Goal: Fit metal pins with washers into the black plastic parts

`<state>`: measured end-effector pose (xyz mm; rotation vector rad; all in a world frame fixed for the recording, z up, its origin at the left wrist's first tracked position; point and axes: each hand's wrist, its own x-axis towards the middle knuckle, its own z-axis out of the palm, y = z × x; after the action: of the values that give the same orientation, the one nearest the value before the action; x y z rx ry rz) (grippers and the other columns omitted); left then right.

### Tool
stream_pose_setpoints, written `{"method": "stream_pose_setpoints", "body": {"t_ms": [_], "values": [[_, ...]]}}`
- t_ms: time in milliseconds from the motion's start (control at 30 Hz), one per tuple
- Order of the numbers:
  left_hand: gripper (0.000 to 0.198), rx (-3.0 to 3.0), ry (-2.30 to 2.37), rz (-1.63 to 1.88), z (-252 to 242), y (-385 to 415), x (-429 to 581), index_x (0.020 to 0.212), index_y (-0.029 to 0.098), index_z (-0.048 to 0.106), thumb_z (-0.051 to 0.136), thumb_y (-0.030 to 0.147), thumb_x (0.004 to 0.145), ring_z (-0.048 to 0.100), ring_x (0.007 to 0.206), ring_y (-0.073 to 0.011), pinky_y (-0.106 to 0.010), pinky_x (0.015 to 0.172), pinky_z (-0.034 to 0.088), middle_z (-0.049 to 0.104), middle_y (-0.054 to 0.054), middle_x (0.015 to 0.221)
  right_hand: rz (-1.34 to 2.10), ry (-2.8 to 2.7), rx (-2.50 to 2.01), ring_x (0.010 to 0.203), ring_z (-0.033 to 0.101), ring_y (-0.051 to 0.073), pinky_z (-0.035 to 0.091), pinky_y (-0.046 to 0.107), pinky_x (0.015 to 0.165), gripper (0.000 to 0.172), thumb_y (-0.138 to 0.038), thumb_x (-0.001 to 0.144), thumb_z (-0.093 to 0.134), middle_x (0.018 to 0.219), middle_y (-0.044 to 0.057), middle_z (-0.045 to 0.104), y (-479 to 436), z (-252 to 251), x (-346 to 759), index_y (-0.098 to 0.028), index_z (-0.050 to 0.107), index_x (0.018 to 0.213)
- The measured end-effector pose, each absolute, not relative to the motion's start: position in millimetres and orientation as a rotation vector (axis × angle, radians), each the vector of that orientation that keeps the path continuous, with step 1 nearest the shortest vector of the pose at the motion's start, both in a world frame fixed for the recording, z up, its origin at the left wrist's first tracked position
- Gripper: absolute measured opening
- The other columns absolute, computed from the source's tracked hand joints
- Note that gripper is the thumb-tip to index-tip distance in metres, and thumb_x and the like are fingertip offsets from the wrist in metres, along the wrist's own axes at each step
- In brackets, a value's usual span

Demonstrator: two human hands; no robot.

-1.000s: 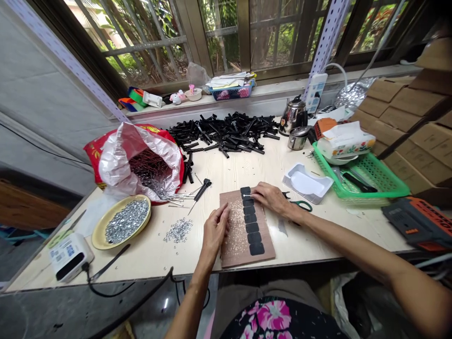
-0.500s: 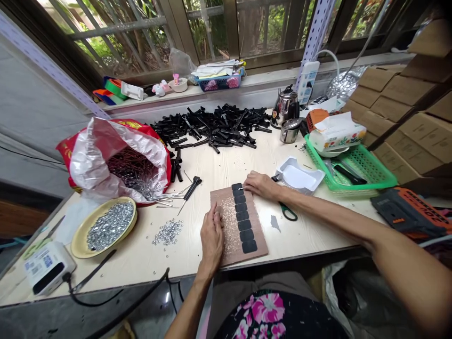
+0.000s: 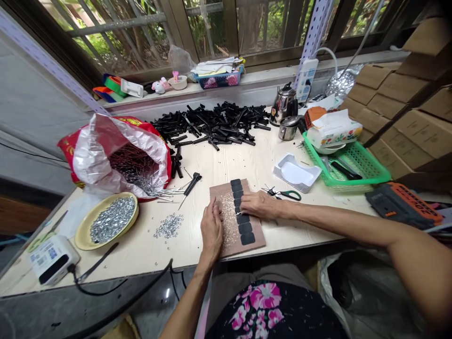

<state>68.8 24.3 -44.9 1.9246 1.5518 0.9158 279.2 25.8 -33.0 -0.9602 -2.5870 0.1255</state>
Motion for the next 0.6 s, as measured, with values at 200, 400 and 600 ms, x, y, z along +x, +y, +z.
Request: {"method": "stream_pose_setpoints", "body": {"t_ms": [200, 400, 600], "values": [[0.046, 1.971, 1.529, 0.928, -47.9, 24.9, 69.0, 0.128, 0.014, 0.051, 0.030, 0.036, 0.094, 0.060, 0.076, -0.0183, -0.039, 0.083, 0.048, 0.064, -0.012, 0.099, 0.533, -2.451, -1.186, 0.081, 0.055, 0.014, 0.042, 0.025, 0.074, 0.022, -0.030, 0.094, 0.047, 0.084, 0.004, 0.062, -27.4, 7.3, 325.2, -0.018, 0.064, 0.088], [0.047, 1.994, 1.513, 0.944, -51.7, 31.5, 73.3, 0.128, 0.015, 0.051, 0.031, 0.038, 0.093, 0.059, 0.069, -0.0176, -0.039, 0.083, 0.048, 0.064, -0.008, 0.090, 1.087, -2.230, -1.762, 0.070, 0.060, 0.015, 0.043, 0.026, 0.067, 0.025, -0.045, 0.086, 0.056, 0.076, 0.003, 0.066, -173.1, 58.6, 411.1, -0.025, 0.071, 0.082], [0.039, 1.863, 1.470, 1.017, -41.9, 13.5, 68.2, 0.118, 0.014, 0.059, 0.035, 0.032, 0.092, 0.061, 0.075, -0.0181, -0.035, 0.079, 0.048, 0.065, -0.010, 0.094, 0.623, -2.268, -1.829, 0.092, 0.062, 0.018, 0.047, 0.028, 0.078, 0.031, -0.043, 0.085, 0.058, 0.104, 0.008, 0.065, -175.9, 58.3, 414.8, -0.028, 0.064, 0.112]]}}
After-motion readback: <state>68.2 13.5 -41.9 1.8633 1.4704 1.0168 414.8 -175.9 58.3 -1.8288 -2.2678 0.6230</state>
